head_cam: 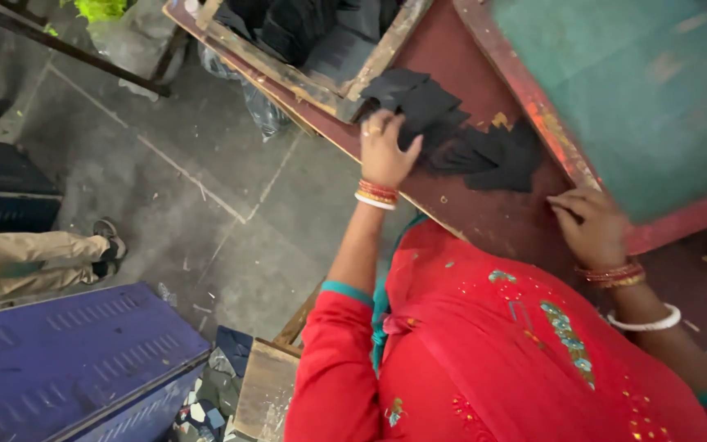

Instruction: The person folds small black fabric items on a wooden table and places them into a wooden crate. The person also briefly moves a pile of black items from the table to a nearby blue crate.

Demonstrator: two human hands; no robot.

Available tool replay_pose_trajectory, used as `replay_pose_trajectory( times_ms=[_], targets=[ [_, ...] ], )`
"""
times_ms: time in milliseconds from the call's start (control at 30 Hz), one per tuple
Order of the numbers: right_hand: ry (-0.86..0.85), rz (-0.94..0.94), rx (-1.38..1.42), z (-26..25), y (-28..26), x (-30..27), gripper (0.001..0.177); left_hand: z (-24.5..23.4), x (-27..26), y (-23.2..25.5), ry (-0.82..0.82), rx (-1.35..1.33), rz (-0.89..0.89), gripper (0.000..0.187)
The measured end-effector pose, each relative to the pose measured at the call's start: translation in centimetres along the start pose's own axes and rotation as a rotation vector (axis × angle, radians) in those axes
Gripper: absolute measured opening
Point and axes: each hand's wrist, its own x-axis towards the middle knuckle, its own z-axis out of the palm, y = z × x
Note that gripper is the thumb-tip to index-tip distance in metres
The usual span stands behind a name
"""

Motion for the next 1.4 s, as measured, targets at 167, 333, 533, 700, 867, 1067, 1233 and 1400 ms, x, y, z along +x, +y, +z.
replay_pose_trajectory(
  times_ms=[167,333,533,700,867,1067,1233,1400],
  targets=[
    [-0.062,-0.005,-0.015,-0.3,-2.1,1.6,0.016,3.9,-2.8,3.6,-0.328,-0.12,0.171,0.047],
    [-0.026,-0.068,0.019,0.0,-2.6,2.0,0.016,8.0,-9.7,6.4,-0.565,-0.162,0.178,0.038],
    [-0.118,-0.245,-0.044,1.6,-1.8,1.4,0.021,8.2,-9.8,7.0,-0.537,-0.311,0.041,0.043],
    [-0.127,-0.278,-0.068,3.0,-2.4,3.0,0.023,8.1,-9.8,7.4,-0.576,-0.27,-0.02,0.038],
    [-0.158,-0.273,-0.105,1.9,-1.9,0.7,0.026,8.6,-9.7,7.6,-0.559,-0.243,0.006,0.037],
    [-0.119,-0.155,-0.064,-1.3,-1.5,-0.3,0.019,6.2,-7.8,8.4,-0.512,-0.245,0.052,0.043],
    [-0.032,0.043,-0.023,-2.1,-1.0,-0.7,0.018,2.7,-1.5,1.4,-0.063,-0.143,-0.079,0.032],
    [-0.047,0.0,-0.017,-2.3,-2.4,0.5,0.017,1.2,3.5,-3.6,-0.041,0.078,-0.119,0.048]
  ],
)
